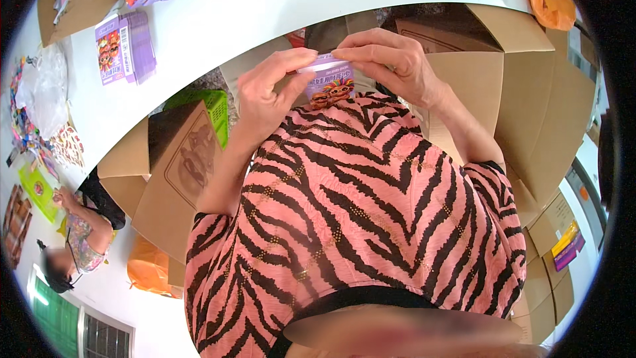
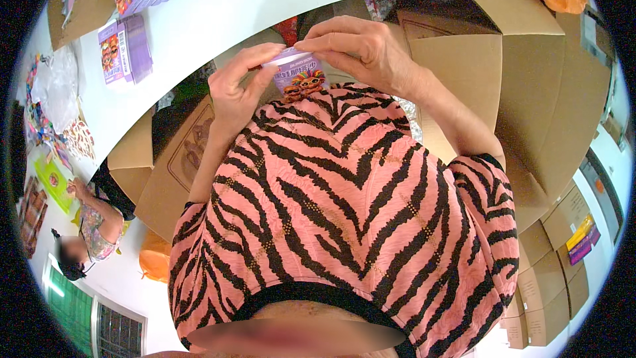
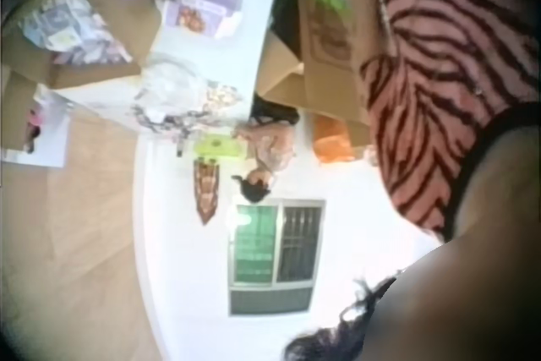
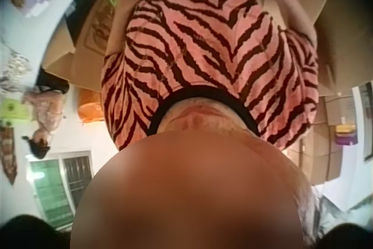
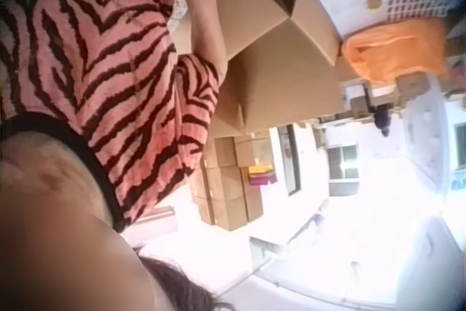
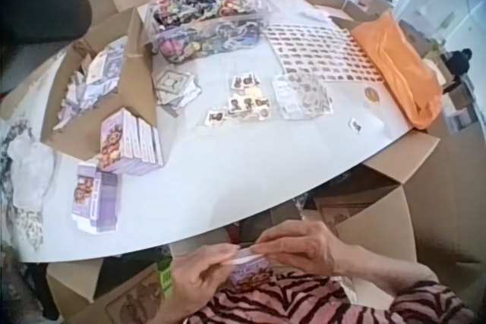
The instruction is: Applying stickers and labels to small purple product boxes and organizing them into a large shipping carton.
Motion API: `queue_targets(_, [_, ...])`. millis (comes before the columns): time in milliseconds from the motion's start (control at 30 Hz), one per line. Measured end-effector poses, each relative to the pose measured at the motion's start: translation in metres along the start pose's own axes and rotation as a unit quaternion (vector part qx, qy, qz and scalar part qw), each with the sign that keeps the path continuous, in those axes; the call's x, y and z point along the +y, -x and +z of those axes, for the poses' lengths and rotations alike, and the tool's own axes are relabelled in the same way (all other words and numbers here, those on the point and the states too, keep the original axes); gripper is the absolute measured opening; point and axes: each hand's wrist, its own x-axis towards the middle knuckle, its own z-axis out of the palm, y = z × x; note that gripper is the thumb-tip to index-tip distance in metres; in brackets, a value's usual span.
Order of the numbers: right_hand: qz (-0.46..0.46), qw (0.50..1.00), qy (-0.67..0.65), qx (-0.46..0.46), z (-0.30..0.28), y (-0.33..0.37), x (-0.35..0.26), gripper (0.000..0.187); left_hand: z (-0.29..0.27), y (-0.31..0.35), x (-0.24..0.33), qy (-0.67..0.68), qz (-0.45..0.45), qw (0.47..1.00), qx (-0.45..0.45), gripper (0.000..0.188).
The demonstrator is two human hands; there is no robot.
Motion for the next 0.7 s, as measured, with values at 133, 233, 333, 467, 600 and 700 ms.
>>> queue_targets(133, [-0.007, 1.000, -0.016, 0.005, -0.002, 0.000, -0.001, 0.023, 0.000, 0.000, 0.006, -0.024, 0.026, 0.999, -0.007, 0.019])
queue_targets(233, [0.013, 0.998, -0.064, -0.006, -0.008, -0.008, -0.003, 0.017, 0.006, 0.001, 0.014, -0.018, 0.014, 1.000, -0.003, 0.021])
queue_targets(333, [0.029, 0.996, -0.080, -0.013, -0.008, -0.015, -0.007, 0.010, 0.011, 0.000, 0.016, -0.009, 0.003, 1.000, -0.001, 0.024])
queue_targets(467, [0.050, 0.997, -0.023, -0.047, -0.015, -0.023, -0.016, 0.007, 0.013, -0.002, 0.016, 0.002, -0.006, 1.000, 0.011, 0.024])
queue_targets(600, [0.031, 0.998, -0.005, -0.053, -0.017, -0.026, -0.016, 0.007, 0.013, -0.003, 0.021, 0.052, -0.061, 0.997, 0.014, 0.022])
queue_targets(700, [0.012, 0.998, 0.027, -0.048, -0.014, -0.024, -0.015, 0.007, 0.015, -0.003, 0.023, 0.161, -0.178, 0.970, 0.027, 0.021])
